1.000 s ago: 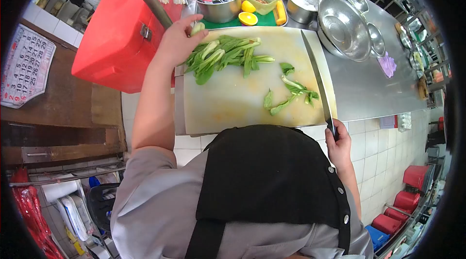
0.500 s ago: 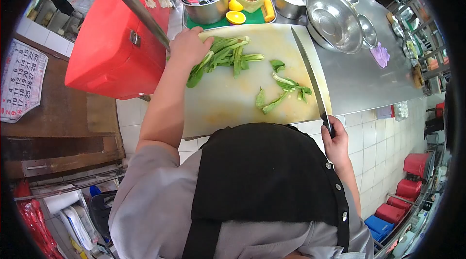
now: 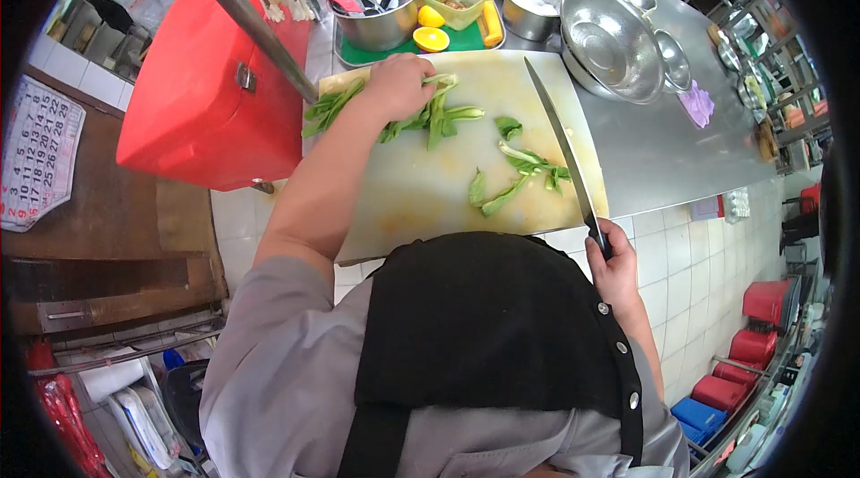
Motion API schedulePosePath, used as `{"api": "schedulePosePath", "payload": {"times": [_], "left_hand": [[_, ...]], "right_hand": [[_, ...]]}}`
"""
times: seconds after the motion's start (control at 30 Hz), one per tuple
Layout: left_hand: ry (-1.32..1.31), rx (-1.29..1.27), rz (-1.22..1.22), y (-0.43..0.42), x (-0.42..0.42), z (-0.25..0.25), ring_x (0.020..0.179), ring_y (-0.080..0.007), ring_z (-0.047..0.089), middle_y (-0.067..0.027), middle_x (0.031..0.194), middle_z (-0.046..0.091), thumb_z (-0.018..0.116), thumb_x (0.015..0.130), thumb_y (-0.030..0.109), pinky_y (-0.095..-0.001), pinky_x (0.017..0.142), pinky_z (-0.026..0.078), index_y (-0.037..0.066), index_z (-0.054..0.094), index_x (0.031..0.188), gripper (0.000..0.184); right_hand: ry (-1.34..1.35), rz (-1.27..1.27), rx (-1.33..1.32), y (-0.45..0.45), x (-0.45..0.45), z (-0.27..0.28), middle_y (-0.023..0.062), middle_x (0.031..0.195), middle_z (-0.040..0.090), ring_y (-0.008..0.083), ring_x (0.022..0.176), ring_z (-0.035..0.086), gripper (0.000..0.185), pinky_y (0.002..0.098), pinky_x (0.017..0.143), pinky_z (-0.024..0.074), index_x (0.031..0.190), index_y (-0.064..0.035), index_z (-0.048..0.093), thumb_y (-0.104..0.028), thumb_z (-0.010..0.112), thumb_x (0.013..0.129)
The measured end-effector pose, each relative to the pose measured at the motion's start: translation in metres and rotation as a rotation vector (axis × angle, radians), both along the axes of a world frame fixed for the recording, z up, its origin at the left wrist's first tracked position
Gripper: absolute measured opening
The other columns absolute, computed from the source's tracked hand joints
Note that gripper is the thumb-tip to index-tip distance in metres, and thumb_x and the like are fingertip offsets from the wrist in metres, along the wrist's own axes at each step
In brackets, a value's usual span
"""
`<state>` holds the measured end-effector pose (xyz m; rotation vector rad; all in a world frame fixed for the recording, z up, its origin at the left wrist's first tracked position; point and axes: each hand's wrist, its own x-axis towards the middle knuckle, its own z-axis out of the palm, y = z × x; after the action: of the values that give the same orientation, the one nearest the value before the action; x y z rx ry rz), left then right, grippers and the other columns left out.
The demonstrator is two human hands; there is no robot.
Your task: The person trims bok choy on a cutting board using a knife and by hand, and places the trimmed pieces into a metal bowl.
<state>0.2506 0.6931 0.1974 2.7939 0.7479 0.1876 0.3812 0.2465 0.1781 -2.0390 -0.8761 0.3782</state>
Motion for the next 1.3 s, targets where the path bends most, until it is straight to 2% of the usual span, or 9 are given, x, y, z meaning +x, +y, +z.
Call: {"api": "schedulePosePath", "payload": {"times": [0.1,0.2,0.33,0.4,0.5,0.63,0.73,0.87,1.3], "left_hand": [[-0.068,-0.096,-0.028,-0.001,0.0,0.021,0.106,-0.0354,0.067,-0.0138,0.113,0.071,0.069,0.09,0.027,-0.0437,0.096,0.051,0.007,0.066,0.117,0.034],[-0.311,-0.249,-0.025,-0.013,-0.004,0.045,0.096,-0.0295,0.07,-0.0131,0.104,0.073,0.07,0.091,0.02,-0.0389,0.09,0.053,0.004,0.062,0.119,0.033],[-0.501,-0.466,-0.145,-0.033,0.001,0.071,0.1,-0.0135,0.067,-0.0104,0.107,0.073,0.066,0.097,0.01,-0.0298,0.089,0.051,0.0,0.058,0.125,0.031],[-0.55,-0.584,-0.151,-0.043,0.004,0.068,0.101,-0.0134,0.066,-0.0098,0.108,0.073,0.066,0.098,0.01,-0.0293,0.09,0.051,0.001,0.057,0.131,0.035],[-0.512,-0.796,-0.15,-0.07,0.004,0.059,0.103,-0.0119,0.066,-0.0101,0.115,0.072,0.066,0.098,0.01,-0.0278,0.09,0.052,-0.001,0.056,0.137,0.042],[-0.436,-1.007,-0.123,-0.113,-0.001,0.041,0.103,-0.0111,0.067,-0.0125,0.115,0.073,0.068,0.097,0.01,-0.0272,0.088,0.053,-0.004,0.06,0.132,0.039],[-0.458,-0.954,-0.11,-0.136,-0.003,0.034,0.1,-0.011,0.068,-0.0135,0.114,0.074,0.069,0.096,0.01,-0.0268,0.085,0.054,-0.005,0.061,0.131,0.039],[-0.459,-0.94,-0.133,-0.147,-0.003,0.024,0.095,-0.011,0.069,-0.0134,0.111,0.075,0.07,0.094,0.009,-0.0265,0.082,0.055,-0.005,0.061,0.13,0.039],[-0.5,-0.916,-0.058,-0.135,-0.016,0.0,0.093,-0.0094,0.068,-0.0104,0.106,0.075,0.069,0.095,0.009,-0.0266,0.079,0.054,-0.005,0.061,0.127,0.036]], "right_hand": [[-0.041,-0.021,-0.029,0.002,0.004,0.003,0.0117,0.097,0.066,0.017,0.081,0.062,0.028,0.0308,0.076,0.0516,0.119,-0.0002,0.063,-0.003,0.068,0.092],[-0.132,-0.054,-0.091,0.007,0.011,0.006,0.0166,0.1,0.067,0.0259,0.086,0.066,0.028,0.0358,0.079,0.0531,0.119,-0.0015,0.064,-0.006,0.068,0.092],[-0.286,-0.032,-0.145,0.032,0.032,0.016,0.0197,0.105,0.066,0.0368,0.094,0.067,0.031,0.0428,0.084,0.054,0.12,-0.0054,0.063,-0.009,0.067,0.09],[-0.351,-0.032,-0.22,0.047,0.042,0.015,0.0206,0.108,0.065,0.041,0.098,0.065,0.033,0.0457,0.086,0.0538,0.122,-0.0072,0.063,-0.01,0.067,0.089],[-0.385,-0.006,-0.335,0.063,0.049,0.01,0.0204,0.11,0.064,0.0408,0.101,0.065,0.038,0.0463,0.087,0.0539,0.125,-0.0089,0.063,-0.012,0.068,0.087],[-0.547,0.107,-0.108,0.089,0.044,0.029,0.0153,0.094,0.067,0.0338,0.087,0.067,0.026,0.0403,0.08,0.0555,0.109,-0.005,0.07,-0.015,0.074,0.086],[0.097,0.104,0.183,0.116,0.018,0.039,0.0115,0.084,0.066,0.0258,0.074,0.066,0.02,0.0346,0.07,0.0548,0.096,-0.0026,0.071,-0.014,0.08,0.083],[-0.346,0.19,0.268,0.142,0.002,0.058,0.0093,0.08,0.064,0.0216,0.069,0.065,0.019,0.0328,0.063,0.0535,0.085,-0.004,0.066,-0.012,0.083,0.08],[-0.244,0.125,0.21,0.147,0.017,0.049,0.0076,0.078,0.066,0.0163,0.067,0.065,0.008,0.0297,0.064,0.0538,0.087,-0.0031,0.069,-0.009,0.076,0.085]]}}
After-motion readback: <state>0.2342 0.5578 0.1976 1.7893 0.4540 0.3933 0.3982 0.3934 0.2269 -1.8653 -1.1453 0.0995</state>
